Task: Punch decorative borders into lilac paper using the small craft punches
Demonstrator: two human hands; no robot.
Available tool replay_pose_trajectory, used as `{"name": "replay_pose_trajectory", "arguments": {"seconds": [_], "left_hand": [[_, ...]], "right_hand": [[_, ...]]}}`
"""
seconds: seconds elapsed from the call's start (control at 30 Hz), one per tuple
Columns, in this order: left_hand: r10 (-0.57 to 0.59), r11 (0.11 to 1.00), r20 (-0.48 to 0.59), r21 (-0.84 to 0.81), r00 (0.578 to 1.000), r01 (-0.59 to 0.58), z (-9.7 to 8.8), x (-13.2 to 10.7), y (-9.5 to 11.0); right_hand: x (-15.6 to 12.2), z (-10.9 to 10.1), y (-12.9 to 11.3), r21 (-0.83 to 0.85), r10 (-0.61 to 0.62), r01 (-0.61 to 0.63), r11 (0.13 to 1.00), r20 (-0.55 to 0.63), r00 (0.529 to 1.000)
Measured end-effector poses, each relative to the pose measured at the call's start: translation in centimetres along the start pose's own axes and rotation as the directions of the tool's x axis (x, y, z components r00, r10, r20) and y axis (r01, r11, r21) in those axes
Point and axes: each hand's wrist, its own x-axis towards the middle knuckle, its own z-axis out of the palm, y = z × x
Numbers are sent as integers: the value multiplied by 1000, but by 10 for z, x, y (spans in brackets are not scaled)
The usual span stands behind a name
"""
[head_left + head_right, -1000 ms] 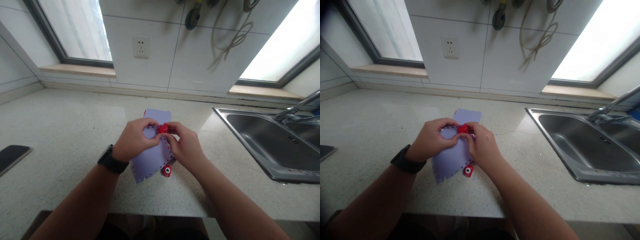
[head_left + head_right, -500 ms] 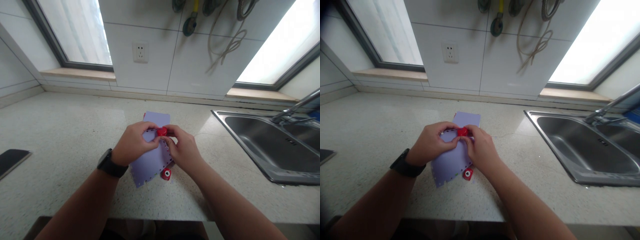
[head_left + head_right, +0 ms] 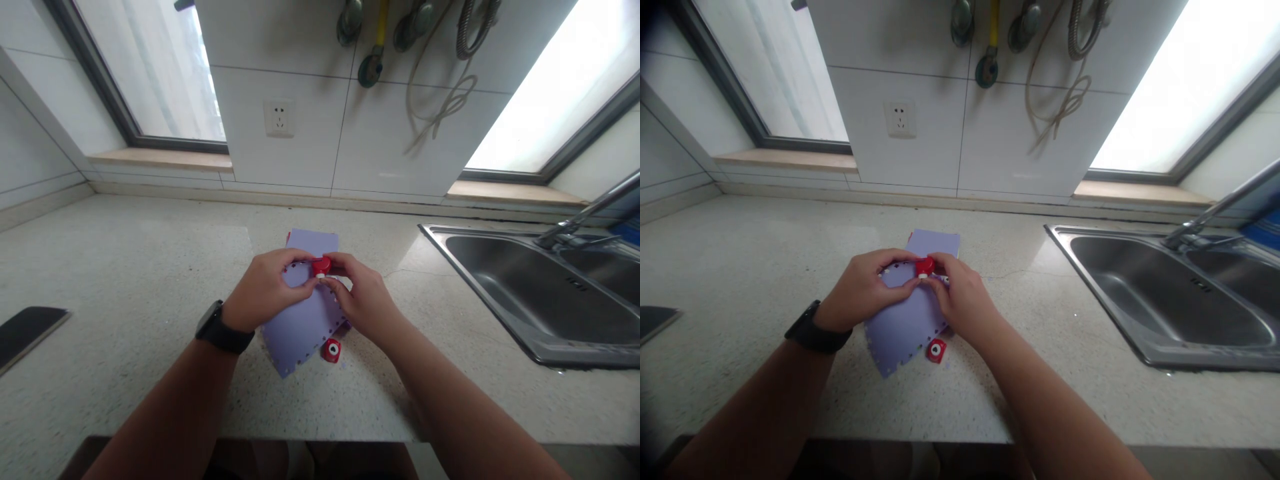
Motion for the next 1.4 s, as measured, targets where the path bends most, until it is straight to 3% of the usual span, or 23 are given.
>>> {"name": "replay_pose_trajectory", "arguments": {"seconds": [0.33, 0.57, 0.77, 1.07, 1.2, 1.4], "left_hand": [[-35, 999, 90, -13, 995, 36, -6, 3, -8], [-115, 993, 9, 20, 993, 115, -5, 3, -13], [-248, 958, -43, -158, 968, 239, -1, 6, -24], [-420, 795, -1, -483, 907, 367, 8, 7, -36], [-473, 722, -1, -574, 881, 386, 10, 8, -39], [-516, 635, -16, -679, 857, 369, 16, 9, -43]], "right_hand": [[2, -3, 4, 28, 12, -13, 1000, 31, 999], [6, -11, 11, 129, 45, -43, 991, -18, 999], [12, -14, 30, 140, 128, -116, 983, -80, 989], [17, -26, 59, -126, 353, -350, 928, 2, 935], [19, -36, 65, -304, 380, -335, 892, 105, 919], [19, -41, 62, -408, 526, -405, 818, 246, 814]]}}
